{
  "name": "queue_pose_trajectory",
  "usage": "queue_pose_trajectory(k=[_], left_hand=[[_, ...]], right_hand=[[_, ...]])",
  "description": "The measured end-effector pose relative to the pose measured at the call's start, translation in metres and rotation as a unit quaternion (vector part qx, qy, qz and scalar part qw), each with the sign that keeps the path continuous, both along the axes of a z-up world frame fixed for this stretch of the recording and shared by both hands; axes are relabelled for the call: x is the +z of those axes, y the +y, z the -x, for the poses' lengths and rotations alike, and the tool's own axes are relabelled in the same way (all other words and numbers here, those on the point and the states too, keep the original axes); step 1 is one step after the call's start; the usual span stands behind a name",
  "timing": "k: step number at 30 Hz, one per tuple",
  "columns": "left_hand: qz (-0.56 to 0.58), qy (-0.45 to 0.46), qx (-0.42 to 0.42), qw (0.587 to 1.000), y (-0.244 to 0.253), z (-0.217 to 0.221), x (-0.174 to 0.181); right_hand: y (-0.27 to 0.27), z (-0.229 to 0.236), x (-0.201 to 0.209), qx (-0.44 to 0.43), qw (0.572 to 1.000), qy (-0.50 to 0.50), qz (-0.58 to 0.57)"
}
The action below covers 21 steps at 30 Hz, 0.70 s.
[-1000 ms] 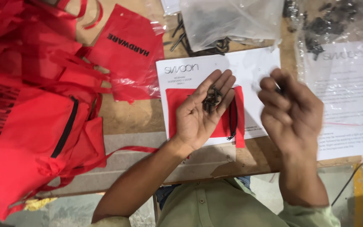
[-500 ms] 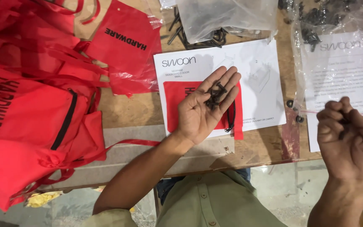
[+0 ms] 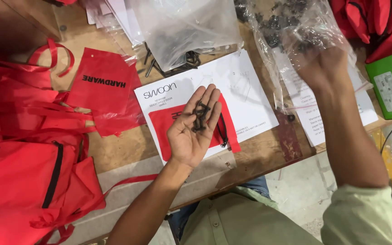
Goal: Organizing small furniture hardware and instructions into specific labeled bags.
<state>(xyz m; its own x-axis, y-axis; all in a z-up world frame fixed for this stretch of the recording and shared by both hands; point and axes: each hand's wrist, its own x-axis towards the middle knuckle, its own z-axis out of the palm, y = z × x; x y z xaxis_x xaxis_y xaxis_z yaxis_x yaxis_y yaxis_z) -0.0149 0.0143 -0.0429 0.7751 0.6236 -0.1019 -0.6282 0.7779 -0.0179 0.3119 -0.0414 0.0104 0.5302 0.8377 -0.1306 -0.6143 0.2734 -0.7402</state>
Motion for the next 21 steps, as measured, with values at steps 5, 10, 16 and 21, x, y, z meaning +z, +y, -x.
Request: queue_pose_trajectory(k=[5, 10, 16, 21], left_hand=[[-0.018, -0.006, 0.019, 1.000, 0.000, -0.001, -0.004], [-0.002, -0.033, 0.052, 0.998, 0.007, 0.005, -0.003], [-0.006, 0.007, 0.008, 1.000, 0.002, 0.006, 0.003], [-0.021, -0.023, -0.029, 0.999, -0.005, 0.008, 0.001]], right_hand=[[0.004, -0.119, -0.085, 0.208, 0.972, -0.094, -0.064], [-0.023, 0.023, 0.010, 0.049, 0.949, -0.285, 0.125], [-0.071, 0.124, 0.070, -0.044, 0.741, -0.609, 0.280], [-0.019, 0.175, 0.070, 0.253, 0.552, -0.787, 0.111]])
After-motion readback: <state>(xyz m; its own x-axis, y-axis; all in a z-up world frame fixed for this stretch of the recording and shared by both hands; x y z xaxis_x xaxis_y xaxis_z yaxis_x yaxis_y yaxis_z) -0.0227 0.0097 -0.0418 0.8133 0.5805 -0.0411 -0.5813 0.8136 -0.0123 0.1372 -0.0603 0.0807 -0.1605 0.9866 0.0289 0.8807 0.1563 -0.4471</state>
